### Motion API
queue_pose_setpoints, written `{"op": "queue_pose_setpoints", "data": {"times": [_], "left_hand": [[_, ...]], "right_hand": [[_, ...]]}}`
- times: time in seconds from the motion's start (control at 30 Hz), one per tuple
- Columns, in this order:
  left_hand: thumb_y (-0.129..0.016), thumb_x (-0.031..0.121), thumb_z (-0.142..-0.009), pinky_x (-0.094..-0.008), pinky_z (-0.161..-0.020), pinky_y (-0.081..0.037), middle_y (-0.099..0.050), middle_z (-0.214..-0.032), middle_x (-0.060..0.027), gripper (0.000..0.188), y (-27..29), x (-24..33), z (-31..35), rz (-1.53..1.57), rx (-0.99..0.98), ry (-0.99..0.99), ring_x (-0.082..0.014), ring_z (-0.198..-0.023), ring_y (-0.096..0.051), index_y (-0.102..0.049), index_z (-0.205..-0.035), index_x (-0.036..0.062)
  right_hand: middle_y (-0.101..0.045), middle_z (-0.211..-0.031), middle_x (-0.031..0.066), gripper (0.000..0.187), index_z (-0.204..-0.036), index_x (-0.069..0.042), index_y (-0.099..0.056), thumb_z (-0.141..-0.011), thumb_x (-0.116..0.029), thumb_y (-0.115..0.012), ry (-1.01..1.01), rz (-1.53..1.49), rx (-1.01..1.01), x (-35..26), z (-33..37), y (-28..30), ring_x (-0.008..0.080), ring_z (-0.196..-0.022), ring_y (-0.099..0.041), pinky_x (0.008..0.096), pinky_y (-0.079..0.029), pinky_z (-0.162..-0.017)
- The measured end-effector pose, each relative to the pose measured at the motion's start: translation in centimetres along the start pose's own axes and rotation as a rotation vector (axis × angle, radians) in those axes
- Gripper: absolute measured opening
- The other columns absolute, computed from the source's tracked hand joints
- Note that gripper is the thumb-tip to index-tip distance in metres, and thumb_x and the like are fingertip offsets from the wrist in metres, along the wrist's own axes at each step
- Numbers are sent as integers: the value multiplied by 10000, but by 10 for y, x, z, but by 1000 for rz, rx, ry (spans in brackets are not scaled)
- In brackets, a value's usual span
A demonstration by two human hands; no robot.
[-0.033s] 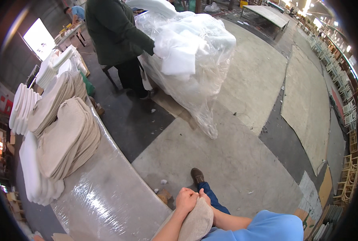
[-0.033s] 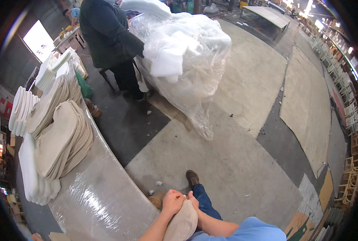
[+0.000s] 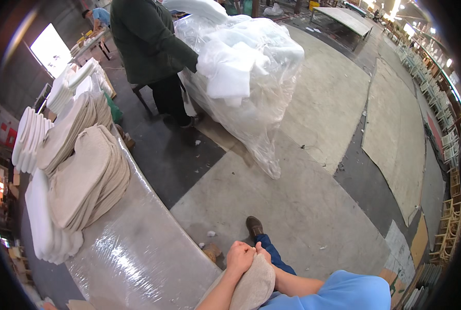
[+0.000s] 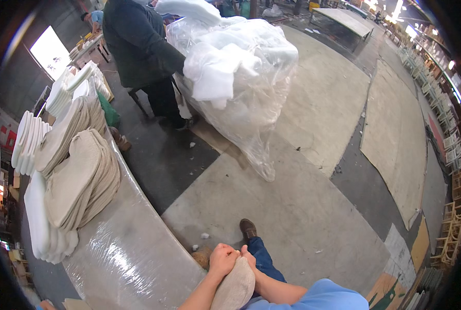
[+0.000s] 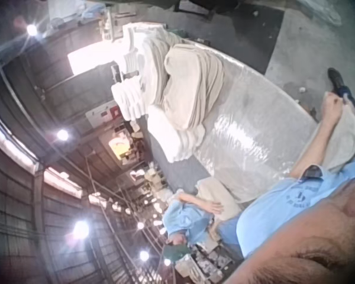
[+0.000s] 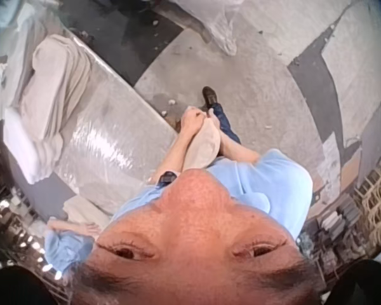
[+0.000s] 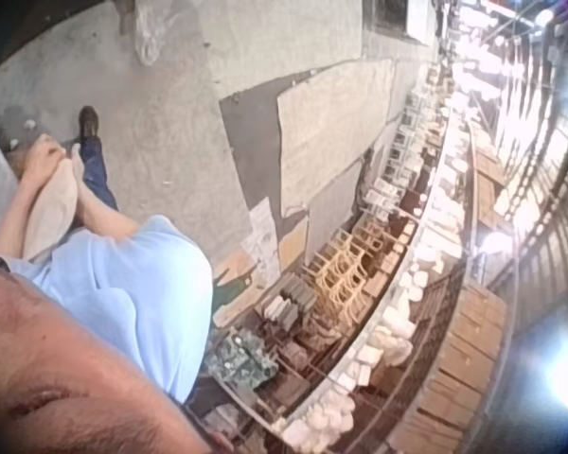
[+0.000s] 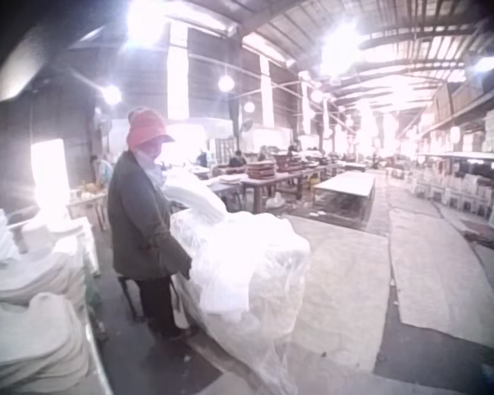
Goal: The person inserts white foam inserts into beige fabric covers and places the finished cushions on a stack. The person handles foam inserts and fabric covers one at a time, aligning and tucking the foam into the covers.
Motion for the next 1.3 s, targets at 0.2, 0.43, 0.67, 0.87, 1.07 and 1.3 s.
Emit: {"op": "queue_pose_setpoints", "data": {"times": [0.2, 0.43, 0.67, 0.87, 1.07, 1.3], "left_hand": [[-739, 285, -898, -456, -932, -557, -742, -1142, -132, 240, 2, -6, -16, -36, 33, 55, -333, -1051, -716, -835, -897, 65], [-761, 204, -858, -500, -908, -558, -748, -992, -207, 174, 0, -56, -28, 48, 48, 280, -393, -1001, -712, -793, -858, 33], [-706, 251, -994, -430, -864, -540, -709, -1017, -160, 240, 45, -39, -20, 326, 360, 91, -318, -963, -678, -760, -954, 21], [-682, 311, -1044, -398, -762, -530, -705, -874, -111, 339, 45, -36, -22, 447, 268, 94, -259, -815, -674, -750, -893, 15], [-663, 343, -1074, -322, -628, -484, -654, -737, -30, 438, 60, -36, -16, 479, 137, 243, -107, -682, -593, -687, -785, 15], [-619, 262, -1110, -246, -622, -465, -636, -773, 14, 273, 48, -9, -17, 659, -62, 270, -65, -662, -549, -668, -940, 55]], "right_hand": [[-712, -833, 58, 416, -880, -95, -715, -1076, -459, -669, 60, 301, 141, -29, 18, -22, 226, -734, -676, 430, -537, -706], [-704, -806, 60, 392, -877, -105, -711, -1075, -440, -675, 101, 420, 5, -31, 12, -29, 227, -696, -662, 429, -521, -666], [-688, -760, 57, 367, -856, -128, -702, -1077, -421, -676, -6, 333, -92, -17, -1, -31, 231, -640, -639, 435, -501, -619], [-665, -722, 30, 394, -810, -157, -682, -1057, -464, -698, 3, 222, -170, -10, -15, -26, 208, -617, -621, 411, -486, -597], [-605, -626, 35, 551, -675, -188, -575, -1070, -572, -603, 2, 209, -188, -3, -15, -35, 257, -533, -592, 463, -472, -531], [-687, -839, 64, 584, -940, -86, -662, -1114, -611, -477, -22, 149, -91, -11, 25, -35, 219, -749, -674, 422, -537, -688]]}}
Point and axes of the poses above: each hand's wrist, its own z-axis away from the middle knuckle, its own y-axis out of the back of the hand, x = y × z, the point moved 8 cm from there along -z, towards the middle knuckle
